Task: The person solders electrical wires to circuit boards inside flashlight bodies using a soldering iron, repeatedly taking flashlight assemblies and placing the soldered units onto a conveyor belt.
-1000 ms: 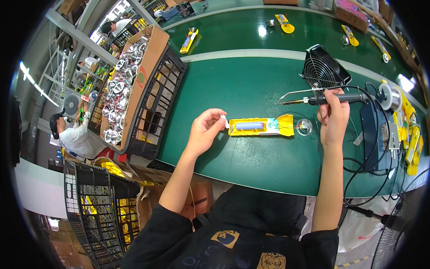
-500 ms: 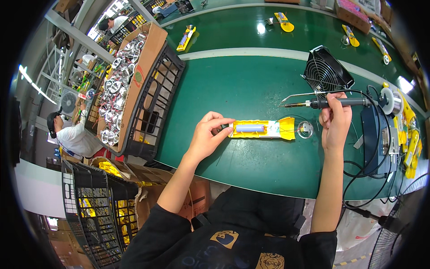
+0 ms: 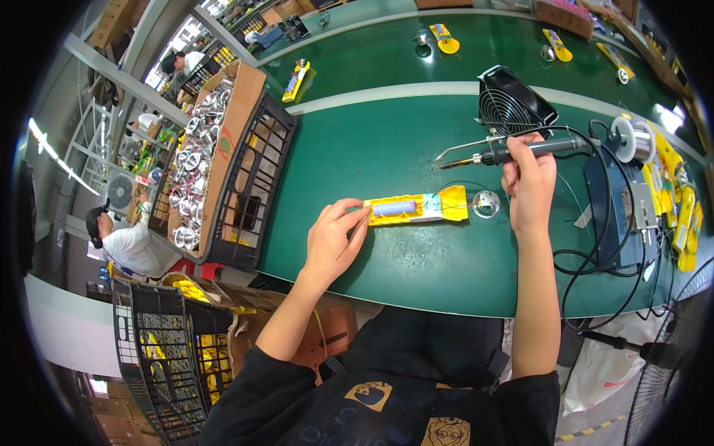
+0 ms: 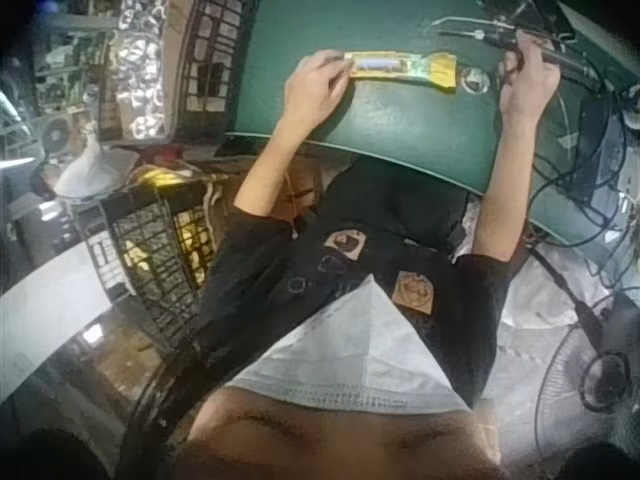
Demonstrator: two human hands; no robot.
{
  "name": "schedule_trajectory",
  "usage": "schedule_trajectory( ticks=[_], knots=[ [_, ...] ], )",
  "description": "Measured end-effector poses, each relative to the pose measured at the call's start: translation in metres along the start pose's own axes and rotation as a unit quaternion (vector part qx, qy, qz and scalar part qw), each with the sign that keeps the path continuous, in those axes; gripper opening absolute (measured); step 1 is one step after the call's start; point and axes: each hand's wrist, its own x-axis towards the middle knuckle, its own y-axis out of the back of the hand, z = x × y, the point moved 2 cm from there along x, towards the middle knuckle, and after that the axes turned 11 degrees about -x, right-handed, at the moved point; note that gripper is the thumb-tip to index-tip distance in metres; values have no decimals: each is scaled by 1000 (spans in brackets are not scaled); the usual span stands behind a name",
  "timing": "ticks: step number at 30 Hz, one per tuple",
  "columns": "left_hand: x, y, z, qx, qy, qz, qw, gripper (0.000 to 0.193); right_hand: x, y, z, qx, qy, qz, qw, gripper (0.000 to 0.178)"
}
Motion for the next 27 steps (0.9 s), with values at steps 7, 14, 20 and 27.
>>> schedule_trajectory(
  ticks=[7, 14, 20, 27],
  knots=[
    [0, 4, -4, 5, -57, -46, 997, 24, 2, 4, 4, 15, -4, -6, 1000, 11],
    [-4, 5, 1, -179, 30, -10, 983, 26, 8, 11, 8, 29, 0, 2, 1000, 11],
    [11, 1, 6, -191, -81, -2, 978, 13, 7, 8, 6, 13, -11, 8, 1000, 12],
    [47, -15, 18, -216, -173, -106, 955, 14, 6, 6, 4, -11, -10, 20, 1000, 11]
  ],
)
